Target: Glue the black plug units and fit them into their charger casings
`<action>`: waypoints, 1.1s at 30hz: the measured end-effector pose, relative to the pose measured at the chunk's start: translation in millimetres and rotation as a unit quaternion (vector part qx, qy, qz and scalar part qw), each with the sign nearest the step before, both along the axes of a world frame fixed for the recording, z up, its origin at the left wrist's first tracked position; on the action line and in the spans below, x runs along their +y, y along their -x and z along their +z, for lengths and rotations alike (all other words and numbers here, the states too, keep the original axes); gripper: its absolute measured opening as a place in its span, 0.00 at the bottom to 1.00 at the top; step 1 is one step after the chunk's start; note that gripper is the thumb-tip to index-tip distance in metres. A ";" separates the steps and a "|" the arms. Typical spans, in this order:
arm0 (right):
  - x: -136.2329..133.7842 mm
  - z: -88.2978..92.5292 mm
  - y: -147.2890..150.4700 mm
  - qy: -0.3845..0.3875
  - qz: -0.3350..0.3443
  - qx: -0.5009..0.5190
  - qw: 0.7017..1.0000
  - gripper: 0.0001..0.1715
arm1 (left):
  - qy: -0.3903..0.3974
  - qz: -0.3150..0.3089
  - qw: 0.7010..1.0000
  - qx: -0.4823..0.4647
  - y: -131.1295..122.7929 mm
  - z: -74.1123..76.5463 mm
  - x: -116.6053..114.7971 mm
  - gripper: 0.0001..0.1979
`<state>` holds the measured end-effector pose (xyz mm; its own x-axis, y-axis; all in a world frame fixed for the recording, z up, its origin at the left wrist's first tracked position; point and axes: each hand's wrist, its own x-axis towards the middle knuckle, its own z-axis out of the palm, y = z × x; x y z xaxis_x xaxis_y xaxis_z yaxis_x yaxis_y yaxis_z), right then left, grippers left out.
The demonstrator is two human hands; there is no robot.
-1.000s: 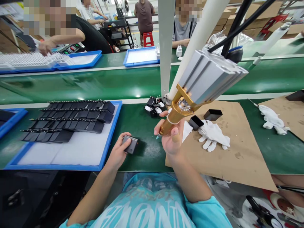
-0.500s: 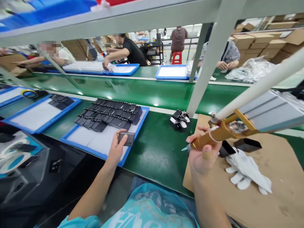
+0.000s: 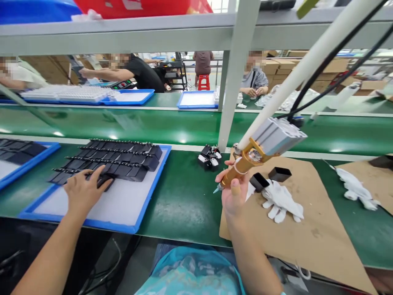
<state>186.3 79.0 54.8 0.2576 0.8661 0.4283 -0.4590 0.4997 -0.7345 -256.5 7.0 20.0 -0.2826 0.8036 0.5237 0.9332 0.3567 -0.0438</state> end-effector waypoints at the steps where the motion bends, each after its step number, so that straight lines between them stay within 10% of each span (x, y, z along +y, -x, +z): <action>1: -0.8 -0.1 -1.3 0.006 0.003 -0.004 1.000 0.18 | -0.032 -0.001 0.999 -0.014 -2.0 0.3 2.2 0.25; 6: -7.3 -2.2 -11.3 0.026 0.017 -0.008 0.999 0.21 | -0.124 -0.134 0.982 -0.058 -60.1 18.1 29.8 0.29; 11: -14.3 -5.6 -19.6 0.033 0.013 -0.010 0.999 0.22 | 0.035 -0.384 0.894 -0.228 -177.4 25.8 96.4 0.24; 15: -17.4 -7.0 -24.5 0.035 0.010 -0.011 0.999 0.22 | 0.185 -0.383 0.820 -0.383 -243.0 4.0 157.7 0.33; 20: -20.2 -6.7 -30.9 0.036 0.025 0.004 0.999 0.22 | 0.189 -0.354 0.823 -0.401 -250.9 -15.1 176.7 0.23; 27: -15.6 -6.0 -27.7 0.038 0.026 0.008 0.999 0.20 | 0.213 -0.415 0.797 -0.385 -234.9 -11.4 153.1 0.34; 33: -17.4 -3.4 -23.5 0.039 0.039 0.004 0.998 0.21 | 0.213 -0.409 0.810 -0.362 -249.9 -5.3 152.6 0.20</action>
